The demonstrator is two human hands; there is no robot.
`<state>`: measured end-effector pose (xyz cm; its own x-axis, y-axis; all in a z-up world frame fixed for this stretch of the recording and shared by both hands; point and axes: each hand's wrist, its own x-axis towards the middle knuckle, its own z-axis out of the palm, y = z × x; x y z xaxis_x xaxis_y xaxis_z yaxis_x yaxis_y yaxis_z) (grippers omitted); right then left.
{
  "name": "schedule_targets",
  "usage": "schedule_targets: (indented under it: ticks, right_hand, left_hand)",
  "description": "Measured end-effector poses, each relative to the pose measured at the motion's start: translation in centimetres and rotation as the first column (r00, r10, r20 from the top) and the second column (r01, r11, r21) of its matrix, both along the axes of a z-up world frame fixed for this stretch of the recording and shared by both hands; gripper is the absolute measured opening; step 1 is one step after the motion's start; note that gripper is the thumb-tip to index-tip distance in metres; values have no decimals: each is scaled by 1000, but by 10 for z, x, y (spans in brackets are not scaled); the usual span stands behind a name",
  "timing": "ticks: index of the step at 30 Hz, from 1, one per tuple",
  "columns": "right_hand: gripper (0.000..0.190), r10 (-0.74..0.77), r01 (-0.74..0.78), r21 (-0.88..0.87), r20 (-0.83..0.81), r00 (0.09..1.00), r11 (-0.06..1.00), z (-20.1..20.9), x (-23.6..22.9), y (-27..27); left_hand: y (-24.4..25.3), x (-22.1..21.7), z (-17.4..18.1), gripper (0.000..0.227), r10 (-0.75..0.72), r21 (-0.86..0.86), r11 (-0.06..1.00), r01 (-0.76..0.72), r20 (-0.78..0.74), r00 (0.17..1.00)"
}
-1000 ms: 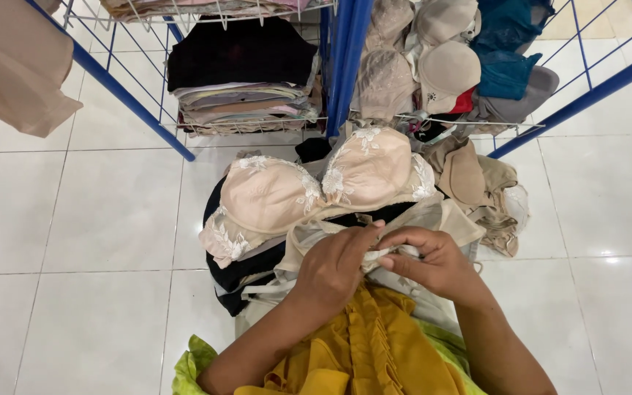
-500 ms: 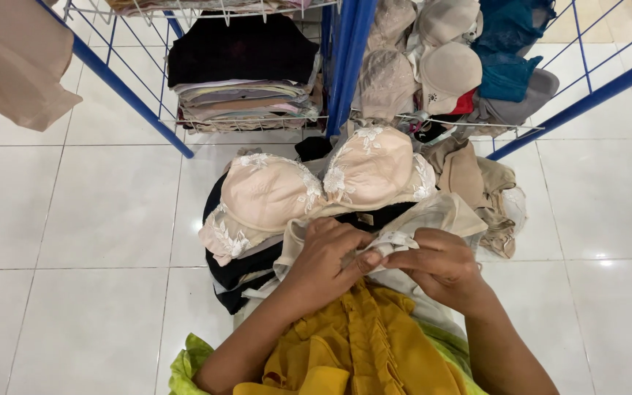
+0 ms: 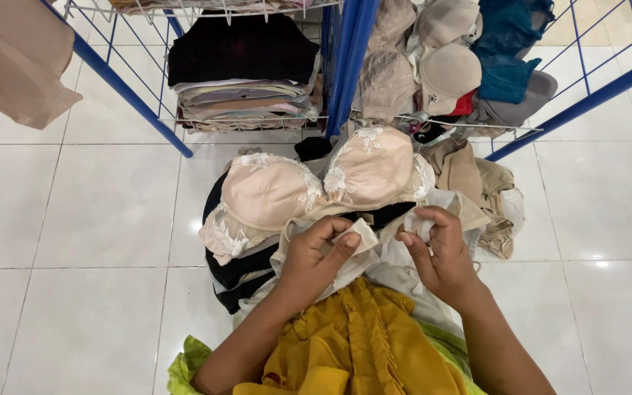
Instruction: Sorting and organizing bras from a pile into categories while sitting on a stool.
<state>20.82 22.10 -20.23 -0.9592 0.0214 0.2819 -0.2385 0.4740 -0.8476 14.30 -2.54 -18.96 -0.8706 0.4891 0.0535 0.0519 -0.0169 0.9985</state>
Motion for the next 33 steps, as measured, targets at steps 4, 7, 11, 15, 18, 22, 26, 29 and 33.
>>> schedule_targets:
  ticks: [4,7,11,15,18,22,26,29,33]
  right_hand:
    - [34,144,-142,-177,-3,990,974,-7,2,-1]
    - [47,333,-261,-461,81,939,848,32,2,-10]
    - [58,506,-420,-423,112,855,803,43,1,-11]
    - [79,394,-400,-58,348,851,915,48,0,-12]
    - [83,363,-364,-40,227,904,931,53,-3,-1]
    - [86,166,-166,341,29,986,925,76,-7,11]
    - [81,149,-89,529,-73,986,844,75,-7,23]
    - [54,169,-151,411,-8,986,899,63,-5,30]
    - [41,36,-64,307,97,995,949,61,-5,25]
  left_hand:
    - [-2,-5,-11,23,-96,262,964,45,187,978]
    - [6,-3,-13,20,-267,385,911,147,280,922]
    - [16,5,-25,17,-425,467,856,221,393,816]
    - [18,6,-34,15,-382,548,831,99,433,816]
    - [14,5,-42,14,-244,535,844,-42,452,858]
    - [10,3,-29,12,-71,514,830,-217,482,873]
    - [9,-1,-32,14,-25,502,820,-276,512,859]
    - [9,0,-34,16,-35,517,806,-289,530,848]
    - [8,-1,-27,21,-14,506,799,-324,555,831]
